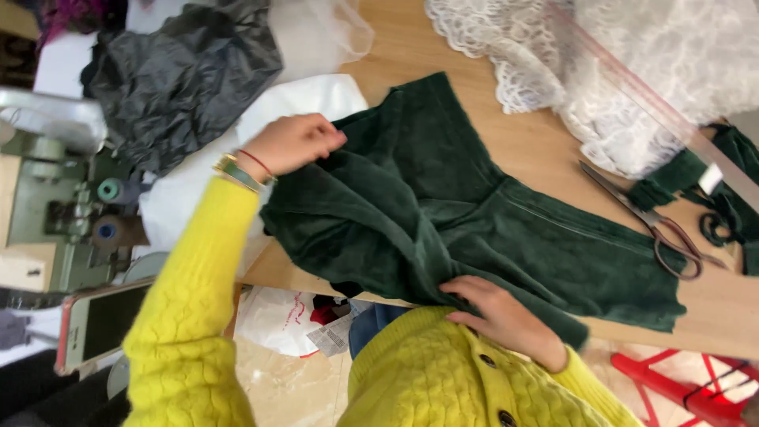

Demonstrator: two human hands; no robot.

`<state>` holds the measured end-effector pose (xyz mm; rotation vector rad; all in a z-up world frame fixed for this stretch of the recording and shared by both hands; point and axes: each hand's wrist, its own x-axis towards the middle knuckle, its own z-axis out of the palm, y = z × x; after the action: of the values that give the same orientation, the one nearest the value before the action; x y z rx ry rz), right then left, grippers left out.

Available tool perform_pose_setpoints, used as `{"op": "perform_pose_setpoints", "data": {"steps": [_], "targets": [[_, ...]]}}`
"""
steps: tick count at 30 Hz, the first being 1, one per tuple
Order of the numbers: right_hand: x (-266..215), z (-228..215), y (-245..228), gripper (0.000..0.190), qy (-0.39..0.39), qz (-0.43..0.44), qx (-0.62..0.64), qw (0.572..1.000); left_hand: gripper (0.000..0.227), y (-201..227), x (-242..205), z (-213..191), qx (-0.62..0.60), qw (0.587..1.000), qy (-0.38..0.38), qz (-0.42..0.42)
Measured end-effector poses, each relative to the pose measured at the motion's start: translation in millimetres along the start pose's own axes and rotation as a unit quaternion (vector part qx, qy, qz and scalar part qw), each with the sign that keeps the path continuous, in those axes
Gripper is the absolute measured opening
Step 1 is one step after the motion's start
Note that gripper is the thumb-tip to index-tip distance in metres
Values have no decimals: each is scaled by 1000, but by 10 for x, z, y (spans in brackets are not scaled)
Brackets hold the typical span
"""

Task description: The person measures and marks a dark green velvet garment with a ruler and chalk, then uses shears to cut along the marked lines. The person repeatedly folds and unfolds the fabric to align edges and continues cutting sections of the garment on a wooden table.

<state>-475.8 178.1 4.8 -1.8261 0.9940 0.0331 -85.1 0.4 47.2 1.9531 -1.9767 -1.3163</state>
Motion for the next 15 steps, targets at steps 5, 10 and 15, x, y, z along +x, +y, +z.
{"op": "perform_pose_setpoints", "data": {"steps": [5,10,15], "targets": [[-189,-293,370,51,10,-6,69,998,35,712,222,1050,205,947,77,235],[-610,-1070,1322,28,259,-25,-24,965,56,621,454,2315,279,902,7,329],[-1161,-1647,2726,14,492,224,-70,838,53,590,589,2577,318,872,75,363]]}}
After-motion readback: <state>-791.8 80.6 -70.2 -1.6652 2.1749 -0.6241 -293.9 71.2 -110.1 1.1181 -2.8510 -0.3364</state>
